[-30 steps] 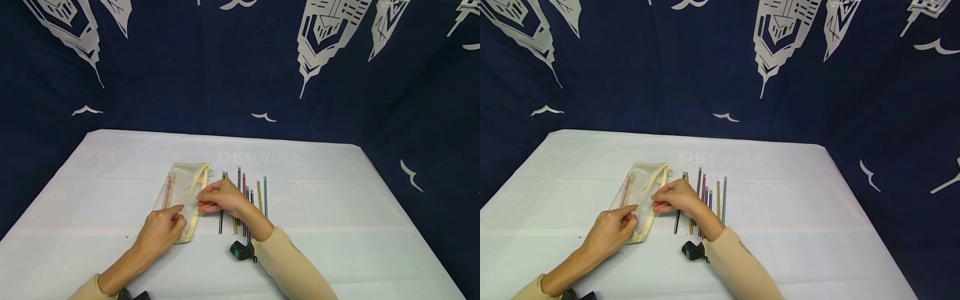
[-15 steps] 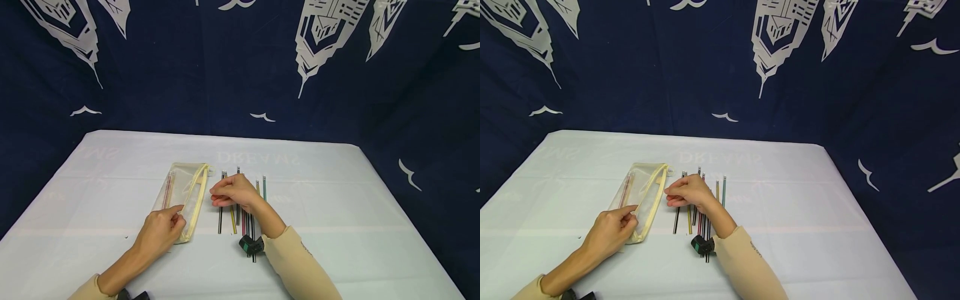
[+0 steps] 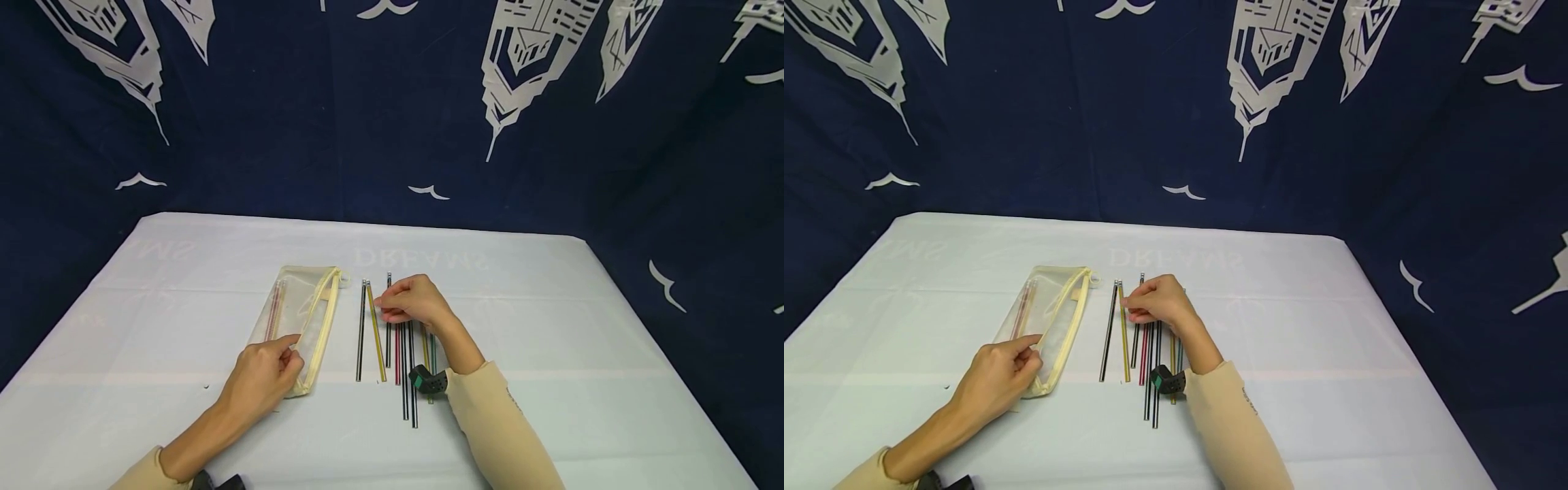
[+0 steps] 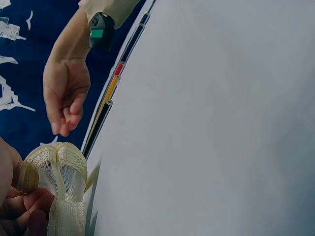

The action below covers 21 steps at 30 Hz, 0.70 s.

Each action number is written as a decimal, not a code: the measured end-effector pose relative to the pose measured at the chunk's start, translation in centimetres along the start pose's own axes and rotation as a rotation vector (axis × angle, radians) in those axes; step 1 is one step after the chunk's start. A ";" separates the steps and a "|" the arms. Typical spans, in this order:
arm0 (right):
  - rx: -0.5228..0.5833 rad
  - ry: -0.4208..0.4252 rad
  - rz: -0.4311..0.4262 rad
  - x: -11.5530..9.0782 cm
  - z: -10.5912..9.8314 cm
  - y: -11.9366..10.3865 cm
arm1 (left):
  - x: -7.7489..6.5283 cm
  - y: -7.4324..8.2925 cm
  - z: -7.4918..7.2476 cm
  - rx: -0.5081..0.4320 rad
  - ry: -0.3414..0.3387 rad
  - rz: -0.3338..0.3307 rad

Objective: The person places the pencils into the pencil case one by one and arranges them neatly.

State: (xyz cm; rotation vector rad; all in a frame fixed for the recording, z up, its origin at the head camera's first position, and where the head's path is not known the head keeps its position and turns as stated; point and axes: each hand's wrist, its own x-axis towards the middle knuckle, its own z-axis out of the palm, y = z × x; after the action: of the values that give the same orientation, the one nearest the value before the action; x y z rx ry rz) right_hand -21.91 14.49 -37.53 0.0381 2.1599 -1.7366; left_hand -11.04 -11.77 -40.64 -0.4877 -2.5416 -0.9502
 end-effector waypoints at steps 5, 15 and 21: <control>-0.064 0.079 0.008 0.1 -1.5 0.4 | 0.0 0.0 0.0 0.004 0.002 0.001; -0.109 0.236 0.014 0.1 -4.9 1.2 | 0.0 0.0 0.0 0.003 0.002 -0.003; -0.175 0.298 0.047 0.1 -6.3 1.7 | 0.0 -0.1 0.1 0.005 0.010 0.000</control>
State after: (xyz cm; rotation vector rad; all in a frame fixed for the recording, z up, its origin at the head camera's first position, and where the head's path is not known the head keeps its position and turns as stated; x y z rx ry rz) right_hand -23.29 20.86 -38.11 0.3176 2.4929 -1.5928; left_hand -11.06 -11.77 -40.72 -0.4799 -2.5343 -0.9434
